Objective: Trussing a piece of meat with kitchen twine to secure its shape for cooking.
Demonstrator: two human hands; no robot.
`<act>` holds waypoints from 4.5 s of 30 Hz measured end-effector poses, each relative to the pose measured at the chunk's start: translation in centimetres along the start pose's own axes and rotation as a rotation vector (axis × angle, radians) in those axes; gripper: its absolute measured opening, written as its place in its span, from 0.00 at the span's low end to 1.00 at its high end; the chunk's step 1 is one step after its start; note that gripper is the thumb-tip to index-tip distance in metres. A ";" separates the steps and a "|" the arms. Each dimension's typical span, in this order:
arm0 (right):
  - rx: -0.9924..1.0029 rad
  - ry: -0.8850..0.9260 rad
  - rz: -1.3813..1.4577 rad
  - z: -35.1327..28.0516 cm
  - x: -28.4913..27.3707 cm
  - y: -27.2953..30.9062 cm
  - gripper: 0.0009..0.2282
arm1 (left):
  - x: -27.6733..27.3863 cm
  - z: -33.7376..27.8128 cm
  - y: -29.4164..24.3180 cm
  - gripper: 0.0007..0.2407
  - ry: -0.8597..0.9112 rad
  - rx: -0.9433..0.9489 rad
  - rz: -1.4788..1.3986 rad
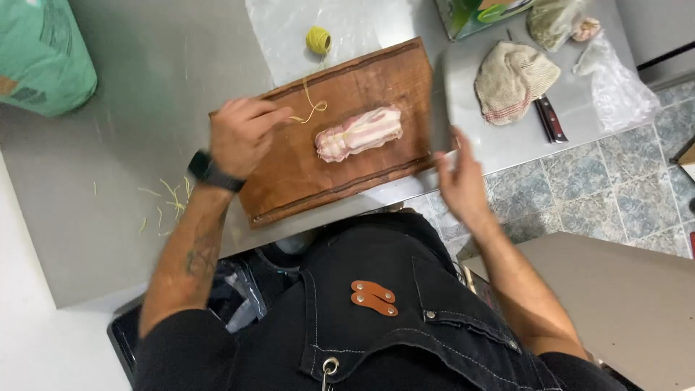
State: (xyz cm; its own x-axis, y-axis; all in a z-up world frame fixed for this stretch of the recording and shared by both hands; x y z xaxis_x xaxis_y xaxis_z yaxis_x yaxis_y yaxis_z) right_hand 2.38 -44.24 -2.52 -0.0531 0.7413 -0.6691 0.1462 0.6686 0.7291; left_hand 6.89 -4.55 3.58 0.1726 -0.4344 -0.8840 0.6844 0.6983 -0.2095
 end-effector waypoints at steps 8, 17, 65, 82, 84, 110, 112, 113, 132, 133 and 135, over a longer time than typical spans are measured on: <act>-0.161 -0.162 -0.505 6.4 -3.0 -8.8 0.20 | -1.7 -28.4 5.5 0.15 -0.288 -0.771 0.501; -0.336 -0.293 -0.656 9.6 -1.7 -11.6 0.23 | 6.8 -5.5 0.8 0.10 -0.183 -0.603 -0.003; -0.546 0.250 -0.642 -4.4 22.1 3.6 0.16 | 17.4 3.2 7.8 0.07 0.268 -0.493 -0.345; -0.591 0.429 -0.762 -2.7 21.4 1.4 0.04 | 20.4 7.0 6.1 0.09 0.257 -0.482 -0.395; -0.606 0.420 -0.774 -3.1 20.9 1.7 0.06 | 20.4 7.3 6.6 0.09 0.195 -0.453 -0.409; -0.404 -0.230 -0.085 -0.3 16.0 6.6 0.05 | 12.0 -2.3 -3.4 0.28 -0.215 -0.098 -0.519; -0.411 -0.261 -0.099 0.2 15.9 7.0 0.04 | 12.0 -1.7 -3.2 0.26 -0.259 -0.104 -0.521; -0.399 -0.253 -0.074 0.1 16.1 6.9 0.03 | 12.2 -1.9 -3.1 0.26 -0.267 -0.107 -0.522; -0.595 -0.390 -0.231 -1.5 17.4 7.7 0.02 | 12.6 -2.1 -2.0 0.25 -0.227 -0.177 -0.615; -0.596 -0.390 -0.231 -1.9 16.7 8.2 0.02 | 12.6 -2.3 -1.8 0.25 -0.228 -0.176 -0.615; -0.550 -0.324 -0.098 -2.2 15.6 8.7 0.02 | 12.7 -2.5 -1.7 0.31 -0.192 -0.137 -0.642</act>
State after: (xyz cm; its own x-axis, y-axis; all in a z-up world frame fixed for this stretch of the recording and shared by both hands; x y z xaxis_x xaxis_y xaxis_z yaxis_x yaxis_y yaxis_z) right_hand 0.64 -26.75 -6.27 0.2727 0.6773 -0.6833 -0.3763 0.7287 0.5721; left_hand 6.16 -9.79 -8.38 -0.1060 -0.8708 -0.4800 0.5993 0.3293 -0.7297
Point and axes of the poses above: each hand's wrist, its own z-axis towards the middle knuckle, its own x-axis out of the palm, y = z × x, the point moved 9 cm from there along z, towards the middle knuckle, and after that the axes turned 5 degrees about x, right-handed, at the moved point
